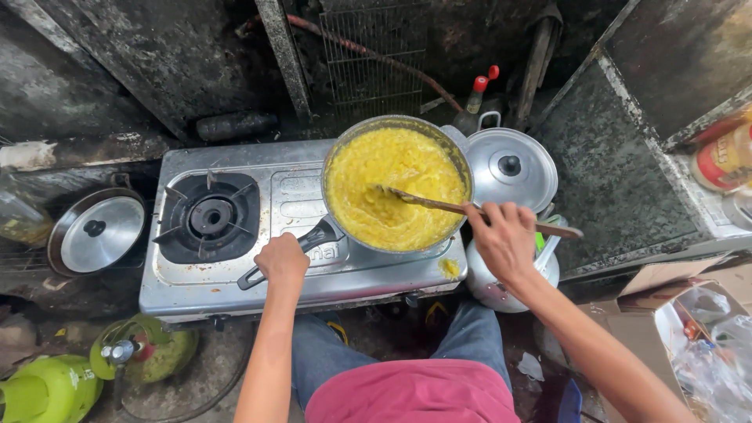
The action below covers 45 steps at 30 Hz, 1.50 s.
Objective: Stirring a thick yellow mixture in a pan on a gas stove using a wooden spatula to ensure even cooking.
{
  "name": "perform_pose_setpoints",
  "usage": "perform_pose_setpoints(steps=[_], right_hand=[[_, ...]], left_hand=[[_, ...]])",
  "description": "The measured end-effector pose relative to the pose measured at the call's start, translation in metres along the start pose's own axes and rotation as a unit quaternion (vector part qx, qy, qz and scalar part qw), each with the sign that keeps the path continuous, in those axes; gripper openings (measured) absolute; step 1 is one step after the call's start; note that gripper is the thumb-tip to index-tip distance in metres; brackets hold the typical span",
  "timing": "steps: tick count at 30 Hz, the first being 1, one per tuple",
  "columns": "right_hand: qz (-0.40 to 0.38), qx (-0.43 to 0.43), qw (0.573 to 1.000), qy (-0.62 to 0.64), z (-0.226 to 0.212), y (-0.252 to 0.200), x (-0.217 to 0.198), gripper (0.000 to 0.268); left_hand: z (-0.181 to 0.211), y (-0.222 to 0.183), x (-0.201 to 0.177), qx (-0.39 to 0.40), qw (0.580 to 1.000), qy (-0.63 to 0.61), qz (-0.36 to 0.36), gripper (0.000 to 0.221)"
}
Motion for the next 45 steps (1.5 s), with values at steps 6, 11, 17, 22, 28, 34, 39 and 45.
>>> perform_pose_setpoints(steps=[6, 11, 17, 22, 28, 34, 39, 45], right_hand=[[-0.025, -0.029, 0.996, -0.086, 0.061, 0.04, -0.054, 0.019], [0.002, -0.041, 0.99, -0.137, 0.079, 0.087, -0.047, 0.009], [-0.169, 0.042, 0.972, -0.161, 0.07, 0.097, 0.024, 0.005], [-0.258, 0.116, 0.953, -0.106, 0.066, 0.09, 0.11, 0.013], [-0.245, 0.12, 0.962, 0.021, 0.059, 0.099, 0.197, 0.023], [-0.267, 0.104, 0.951, 0.116, 0.035, 0.103, 0.221, 0.014], [-0.273, 0.089, 0.94, 0.186, 0.039, 0.095, 0.203, 0.014], [-0.136, 0.031, 0.973, 0.184, 0.057, 0.075, 0.145, 0.012]], left_hand=[[0.001, -0.002, -0.003, -0.002, 1.0, -0.001, -0.009, 0.016], [0.002, -0.004, -0.003, -0.002, 1.0, -0.003, -0.017, 0.018], [0.002, -0.001, -0.005, 0.001, 1.0, -0.013, -0.005, 0.016], [0.004, -0.003, -0.01, 0.008, 1.0, 0.0, 0.0, 0.015], [0.003, 0.0, -0.008, 0.007, 1.0, 0.005, -0.002, 0.016], [0.005, -0.005, -0.006, 0.004, 1.0, 0.012, -0.002, 0.017], [0.005, -0.007, -0.011, 0.005, 1.0, 0.0, -0.002, 0.016], [0.003, 0.0, -0.004, 0.004, 1.0, 0.003, -0.002, 0.015]])
Point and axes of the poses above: each hand's wrist, its own y-axis towards the middle knuckle, its own x-axis out of the palm, z = x × y, the point moved 1 cm from there along y, towards the middle knuckle, and after that the axes turned 9 degrees about -z, right-handed, at the moved point
